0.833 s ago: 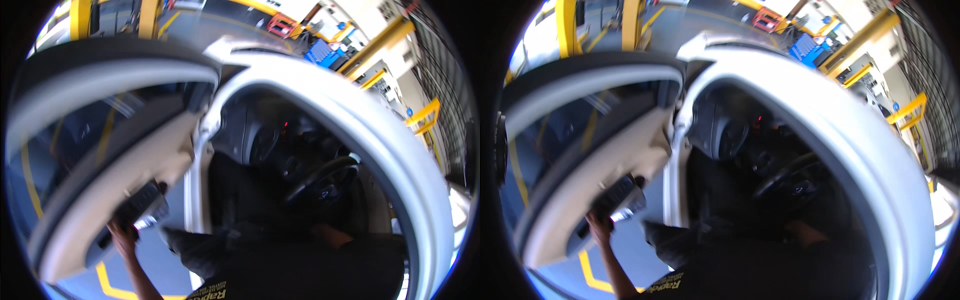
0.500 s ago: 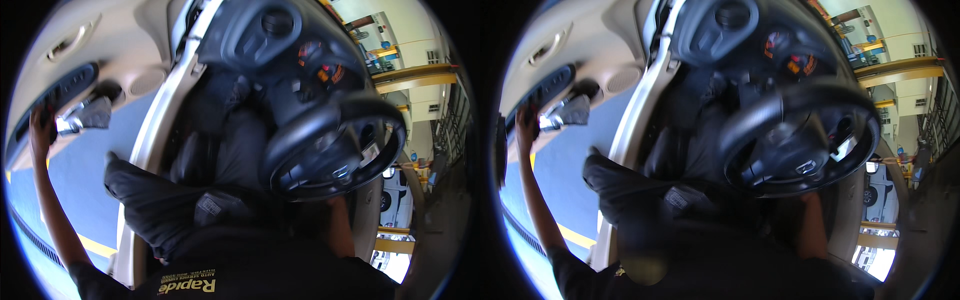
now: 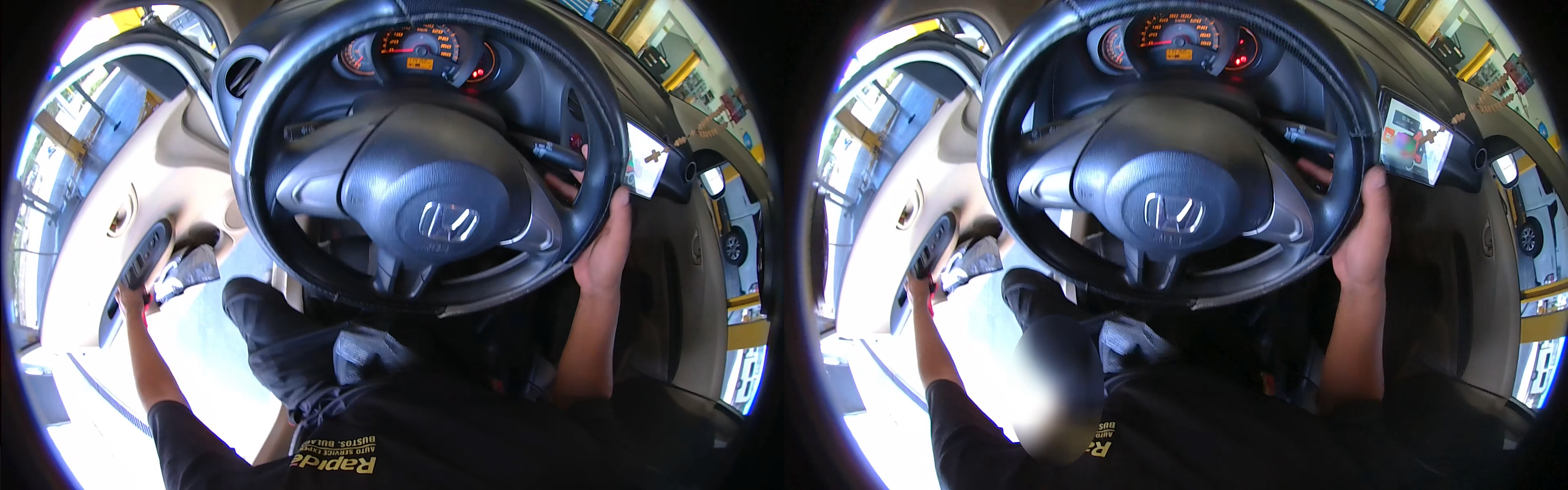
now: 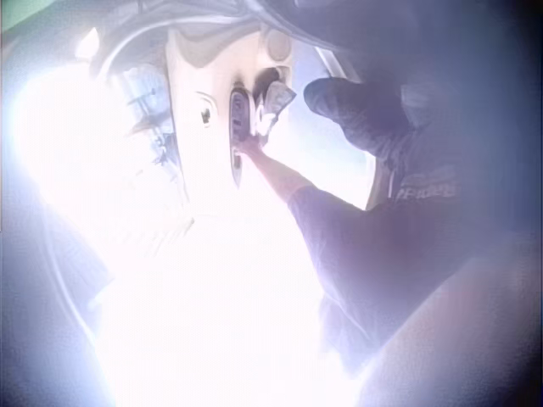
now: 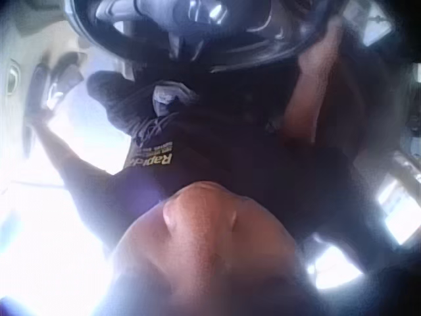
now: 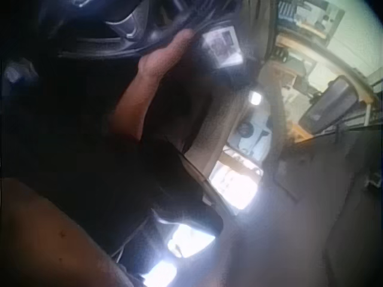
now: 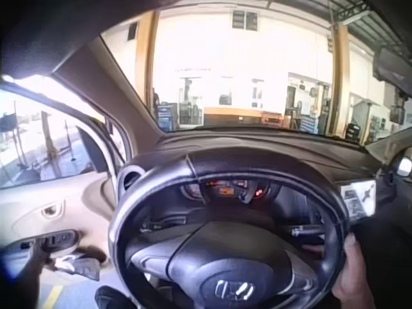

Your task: The person opens the car hood, removes the cap of the windshield washer fluid reservoir, and pours fluid from a white plastic bottle into the reservoir. After refilling, the person replaces the cap, closes the hood, and starts the car to operate the windshield wipers.

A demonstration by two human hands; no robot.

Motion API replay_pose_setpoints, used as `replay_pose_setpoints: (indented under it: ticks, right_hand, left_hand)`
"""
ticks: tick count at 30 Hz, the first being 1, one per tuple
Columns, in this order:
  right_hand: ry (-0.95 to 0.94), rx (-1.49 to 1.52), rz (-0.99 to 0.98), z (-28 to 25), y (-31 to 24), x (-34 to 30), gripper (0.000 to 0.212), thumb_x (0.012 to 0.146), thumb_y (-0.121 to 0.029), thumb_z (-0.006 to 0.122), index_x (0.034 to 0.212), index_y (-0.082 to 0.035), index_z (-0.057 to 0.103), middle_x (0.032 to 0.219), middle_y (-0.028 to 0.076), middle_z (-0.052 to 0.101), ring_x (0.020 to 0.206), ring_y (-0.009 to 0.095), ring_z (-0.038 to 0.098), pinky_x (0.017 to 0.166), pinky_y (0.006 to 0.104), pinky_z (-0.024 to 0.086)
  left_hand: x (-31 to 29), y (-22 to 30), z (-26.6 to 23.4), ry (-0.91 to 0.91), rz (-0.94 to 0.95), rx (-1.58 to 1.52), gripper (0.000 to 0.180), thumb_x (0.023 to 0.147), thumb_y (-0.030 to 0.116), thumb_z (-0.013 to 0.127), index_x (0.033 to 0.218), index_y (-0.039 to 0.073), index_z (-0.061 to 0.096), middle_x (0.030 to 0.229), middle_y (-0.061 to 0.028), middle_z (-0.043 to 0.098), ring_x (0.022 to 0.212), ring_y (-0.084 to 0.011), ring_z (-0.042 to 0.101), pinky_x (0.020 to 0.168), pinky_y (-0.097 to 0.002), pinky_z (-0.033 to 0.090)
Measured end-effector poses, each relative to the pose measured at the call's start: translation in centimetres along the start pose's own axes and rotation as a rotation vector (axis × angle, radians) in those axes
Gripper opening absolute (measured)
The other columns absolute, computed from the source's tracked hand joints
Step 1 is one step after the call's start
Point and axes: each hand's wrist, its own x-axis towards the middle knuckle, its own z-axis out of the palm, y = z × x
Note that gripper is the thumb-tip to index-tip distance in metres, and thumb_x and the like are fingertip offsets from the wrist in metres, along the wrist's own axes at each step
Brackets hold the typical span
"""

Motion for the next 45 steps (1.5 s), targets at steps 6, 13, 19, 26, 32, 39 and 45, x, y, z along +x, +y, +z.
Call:
replay_pose_setpoints:
  ticks: [6, 13, 19, 26, 32, 39, 45]
  right_hand:
    - [0.109, -0.151, -0.175, 1.6, 0.3, -0.5, 0.074, 0.109, -0.057, 0.037, 0.151, 0.003, 0.047, 0.144, 0.021, 0.057, 0.121, 0.030, 0.064, 0.098, 0.0429, 0.058]
    - [0.143, -0.209, -0.235, 2.1, 0.0, -0.1, 0.073, 0.102, -0.060, 0.054, 0.144, 0.000, 0.048, 0.117, 0.011, 0.065, 0.103, 0.017, 0.066, 0.088, 0.0307, 0.055]
    - [0.106, -0.178, -0.223, 2.6, 0.0, -0.2, 0.081, 0.100, -0.063, 0.058, 0.148, 0.001, 0.045, 0.129, 0.013, 0.060, 0.110, 0.018, 0.063, 0.093, 0.0333, 0.053]
    - [0.034, -0.066, -0.241, 3.3, 0.0, 0.0, 0.072, 0.101, -0.048, 0.069, 0.148, -0.001, 0.041, 0.128, 0.011, 0.056, 0.115, 0.017, 0.063, 0.098, 0.0349, 0.056]
    - [0.051, -0.116, -0.239, 3.3, -0.1, 0.0, 0.068, 0.104, -0.047, 0.065, 0.146, 0.000, 0.042, 0.127, 0.014, 0.055, 0.107, 0.018, 0.066, 0.095, 0.0334, 0.056]
    - [0.035, -0.062, -0.241, 3.0, 0.6, -0.2, 0.076, 0.105, -0.056, 0.061, 0.150, 0.000, 0.036, 0.126, 0.013, 0.055, 0.110, 0.017, 0.061, 0.099, 0.0329, 0.049]
    - [0.144, -0.241, -0.331, 3.2, 0.9, 0.0, 0.075, 0.108, -0.055, 0.053, 0.151, 0.003, 0.034, 0.136, 0.014, 0.053, 0.115, 0.020, 0.061, 0.103, 0.0350, 0.051]
  left_hand:
    - [-0.5, -1.1, -2.0, -0.093, -0.034, -0.026, 0.077, 0.081, 0.038, 0.084, 0.137, -0.005, 0.054, 0.137, -0.0306, 0.060, 0.130, -0.0472, 0.058, 0.110, -0.0528, 0.047]
    - [-1.3, -1.5, -1.9, 0.030, -0.026, 0.073, 0.079, 0.074, 0.018, 0.085, 0.143, -0.003, 0.049, 0.139, -0.0285, 0.060, 0.127, -0.0468, 0.060, 0.108, -0.0514, 0.050]
    - [-4.0, 1.3, -4.6, -0.010, -0.103, 0.130, 0.070, 0.082, 0.011, 0.076, 0.144, 0.001, 0.045, 0.148, -0.0231, 0.053, 0.133, -0.0455, 0.055, 0.109, -0.0530, 0.049]
    - [-8.5, 4.4, -4.8, -0.128, -0.280, 0.198, 0.100, 0.077, 0.019, 0.089, 0.152, 0.004, 0.026, 0.162, -0.0212, 0.035, 0.135, -0.0465, 0.056, 0.110, -0.0534, 0.053]
    - [-10.1, 4.8, -4.5, -0.145, -0.298, 0.142, 0.095, 0.084, 0.025, 0.084, 0.150, 0.000, 0.021, 0.153, -0.0261, 0.040, 0.133, -0.0466, 0.057, 0.108, -0.0544, 0.054]
    - [-12.5, 7.0, -8.0, -0.344, -0.204, 0.357, 0.099, 0.087, 0.023, 0.079, 0.156, -0.009, 0.015, 0.161, -0.0271, 0.036, 0.139, -0.0426, 0.055, 0.114, -0.0468, 0.051]
    - [-11.4, 7.6, -8.7, -0.457, -0.199, 0.386, 0.084, 0.086, 0.018, 0.076, 0.150, -0.014, 0.031, 0.156, -0.0292, 0.043, 0.143, -0.0379, 0.053, 0.117, -0.0419, 0.048]
